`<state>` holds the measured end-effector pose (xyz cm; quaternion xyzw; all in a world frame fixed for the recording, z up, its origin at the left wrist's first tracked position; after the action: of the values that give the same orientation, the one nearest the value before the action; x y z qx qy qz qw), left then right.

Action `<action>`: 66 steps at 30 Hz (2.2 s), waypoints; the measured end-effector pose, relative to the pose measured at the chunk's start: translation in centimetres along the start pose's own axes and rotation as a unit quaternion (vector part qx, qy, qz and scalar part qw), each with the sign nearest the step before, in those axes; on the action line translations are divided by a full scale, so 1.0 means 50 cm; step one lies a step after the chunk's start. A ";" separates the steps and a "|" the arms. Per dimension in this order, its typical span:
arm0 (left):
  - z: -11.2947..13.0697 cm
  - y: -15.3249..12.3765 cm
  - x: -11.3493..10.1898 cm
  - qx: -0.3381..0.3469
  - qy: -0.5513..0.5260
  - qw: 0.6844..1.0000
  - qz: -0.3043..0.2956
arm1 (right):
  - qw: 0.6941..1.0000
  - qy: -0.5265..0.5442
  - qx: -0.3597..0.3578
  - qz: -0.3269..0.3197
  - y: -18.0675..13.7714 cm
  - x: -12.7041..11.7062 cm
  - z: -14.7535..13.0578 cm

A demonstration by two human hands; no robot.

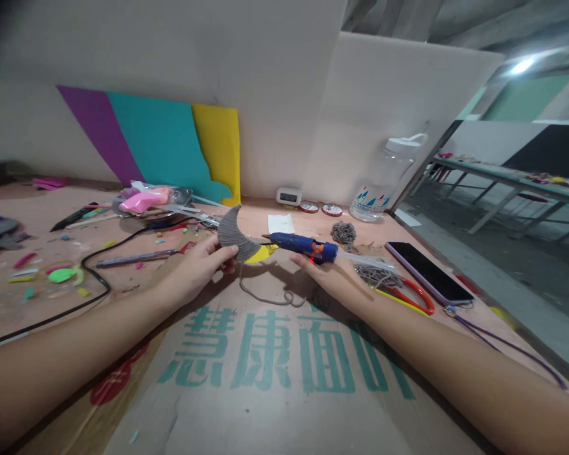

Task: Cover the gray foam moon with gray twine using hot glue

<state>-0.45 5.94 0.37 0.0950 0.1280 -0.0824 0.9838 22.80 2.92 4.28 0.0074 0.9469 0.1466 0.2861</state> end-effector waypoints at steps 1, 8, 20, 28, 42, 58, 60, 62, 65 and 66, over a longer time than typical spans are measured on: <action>0.002 0.000 -0.001 -0.003 0.005 1.000 0.000 | 1.000 -0.004 0.004 -0.006 0.003 -0.007 -0.004; 0.013 -0.001 -0.001 0.002 0.052 0.999 -0.006 | 0.994 0.111 -0.017 0.015 0.031 -0.072 -0.041; 0.003 -0.002 0.016 0.014 0.049 0.998 -0.045 | 0.995 0.069 -0.003 -0.074 0.121 -0.015 -0.064; -0.008 0.003 0.015 0.026 0.046 0.997 -0.047 | 0.999 -0.014 0.040 -0.030 0.218 0.041 -0.003; -0.010 0.004 0.014 0.016 0.048 0.998 -0.040 | 0.999 0.006 -0.003 -0.033 0.284 0.055 0.026; -0.006 0.006 0.006 -0.002 0.004 0.999 -0.033 | 0.979 -0.185 0.011 -0.088 0.246 0.028 0.071; -0.004 0.004 0.005 -0.015 -0.018 0.999 -0.031 | 0.974 -0.211 -0.002 -0.081 0.225 0.022 0.063; -0.003 0.002 0.003 -0.033 -0.047 0.998 -0.024 | 0.970 -0.230 -0.018 -0.074 0.196 0.014 0.048; -0.008 0.002 -0.004 -0.061 -0.073 0.995 -0.007 | 0.957 -0.278 -0.050 -0.071 0.141 0.003 0.014; -0.010 0.003 -0.006 -0.062 -0.079 0.995 -0.004 | 0.950 -0.294 -0.065 -0.076 0.122 0.004 -0.001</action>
<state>-0.81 6.23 0.01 0.0260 0.0551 -0.0851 0.9945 22.20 8.76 5.94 -0.0402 0.8068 0.1768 0.5623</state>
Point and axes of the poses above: each hand's wrist, its own y-axis towards the middle knuckle, its own x-axis out of the palm, z = x × y, the point moved 5 cm from there along y, towards the middle knuckle, and after that the axes turned 13 degrees about y, right-handed, at the moved point
